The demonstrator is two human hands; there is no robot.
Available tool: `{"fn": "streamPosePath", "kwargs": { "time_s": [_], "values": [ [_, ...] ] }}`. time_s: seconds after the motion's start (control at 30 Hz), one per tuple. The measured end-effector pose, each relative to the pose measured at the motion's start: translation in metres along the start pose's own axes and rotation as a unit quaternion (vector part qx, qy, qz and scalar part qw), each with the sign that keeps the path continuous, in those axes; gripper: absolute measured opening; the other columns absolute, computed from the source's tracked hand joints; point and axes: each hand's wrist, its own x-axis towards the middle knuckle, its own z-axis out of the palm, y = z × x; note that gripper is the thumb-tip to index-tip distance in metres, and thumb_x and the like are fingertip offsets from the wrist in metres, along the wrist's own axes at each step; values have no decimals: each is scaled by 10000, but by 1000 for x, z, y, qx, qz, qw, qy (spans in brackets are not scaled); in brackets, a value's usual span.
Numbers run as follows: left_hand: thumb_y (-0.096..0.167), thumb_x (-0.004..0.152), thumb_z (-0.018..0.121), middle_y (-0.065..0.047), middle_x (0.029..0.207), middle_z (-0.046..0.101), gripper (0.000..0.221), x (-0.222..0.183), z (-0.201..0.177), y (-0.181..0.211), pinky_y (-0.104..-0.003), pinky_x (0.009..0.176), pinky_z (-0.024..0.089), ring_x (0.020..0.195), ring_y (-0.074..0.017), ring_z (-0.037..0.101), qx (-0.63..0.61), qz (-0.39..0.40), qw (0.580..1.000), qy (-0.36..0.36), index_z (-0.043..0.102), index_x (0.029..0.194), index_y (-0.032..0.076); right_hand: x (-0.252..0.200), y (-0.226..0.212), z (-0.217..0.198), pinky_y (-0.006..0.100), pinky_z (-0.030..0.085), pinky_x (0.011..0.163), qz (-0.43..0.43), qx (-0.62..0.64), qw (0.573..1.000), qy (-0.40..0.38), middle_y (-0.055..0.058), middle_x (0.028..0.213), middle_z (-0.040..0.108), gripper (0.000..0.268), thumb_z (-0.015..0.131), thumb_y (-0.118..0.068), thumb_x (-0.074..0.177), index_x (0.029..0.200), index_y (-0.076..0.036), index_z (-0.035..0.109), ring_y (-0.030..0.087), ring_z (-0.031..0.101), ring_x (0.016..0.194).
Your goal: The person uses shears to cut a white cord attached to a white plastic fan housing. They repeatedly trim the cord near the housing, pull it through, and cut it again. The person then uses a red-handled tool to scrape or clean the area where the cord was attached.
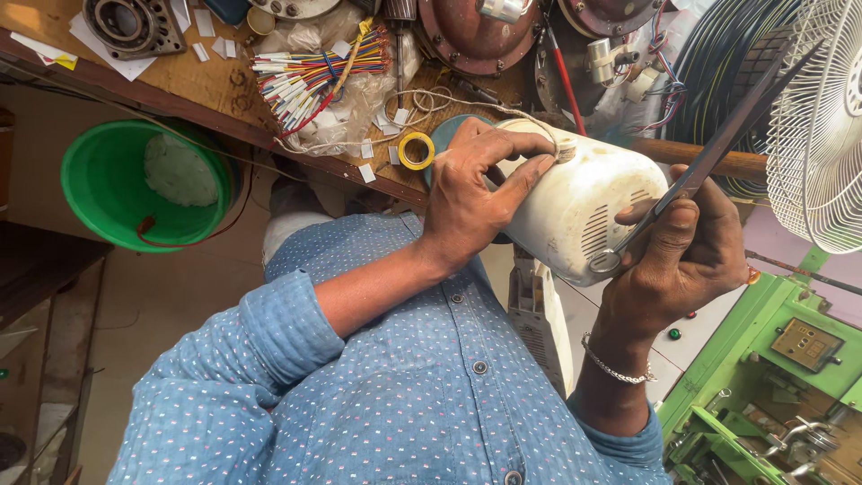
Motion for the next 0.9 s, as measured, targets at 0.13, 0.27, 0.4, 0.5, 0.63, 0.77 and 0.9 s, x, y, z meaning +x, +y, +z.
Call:
{"fn": "streamPosePath", "kwargs": {
  "time_s": [0.13,0.27,0.4,0.5,0.63,0.77,0.9],
  "values": [
    [158,947,762,-5,1035,752,133,-1,2,-4,-257,743,625,982,-113,670,-16,-3,1000,10,774,1068,106,0,2,-1,174,346,459,11,2,1000,11,159,902,691,348,619,-221,1199,1277,117,613,80,576,595],
    [161,945,781,-7,1043,754,150,0,2,-9,-269,769,596,933,-115,655,-13,-14,1000,22,770,1079,97,2,2,0,179,367,459,-2,2,1000,11,161,936,690,382,632,-246,1204,1291,126,609,112,640,671],
    [153,907,800,-5,1033,765,147,-2,6,-8,-305,842,550,990,-180,605,25,47,998,42,767,1044,111,1,2,2,177,362,454,0,-7,1000,21,153,924,681,417,642,-276,1190,1295,126,609,111,647,685],
    [129,901,806,3,1031,764,150,-1,6,-6,-348,932,503,987,-194,606,54,90,993,55,756,1042,120,1,1,3,179,350,452,-9,-21,999,23,142,909,668,443,638,-301,1169,1318,115,604,101,627,675],
    [104,889,806,15,1006,739,129,5,0,-6,-342,913,518,977,-218,601,109,153,981,45,745,998,137,1,0,3,169,283,450,1,-16,1000,19,142,828,686,445,645,-316,1187,1295,114,618,63,504,529],
    [126,866,820,24,1024,715,182,17,-12,-1,-336,855,509,987,-234,586,170,228,958,13,749,1034,121,0,-1,3,167,272,457,6,-16,1000,13,144,836,695,451,641,-333,1196,1305,103,611,57,466,510],
    [176,856,829,31,1044,675,245,33,-28,4,-383,821,488,1013,-223,564,225,336,914,-33,732,1065,95,2,-1,2,168,277,455,6,-25,1000,12,141,832,696,451,642,-339,1197,1302,99,614,60,471,509]
  ]
}}
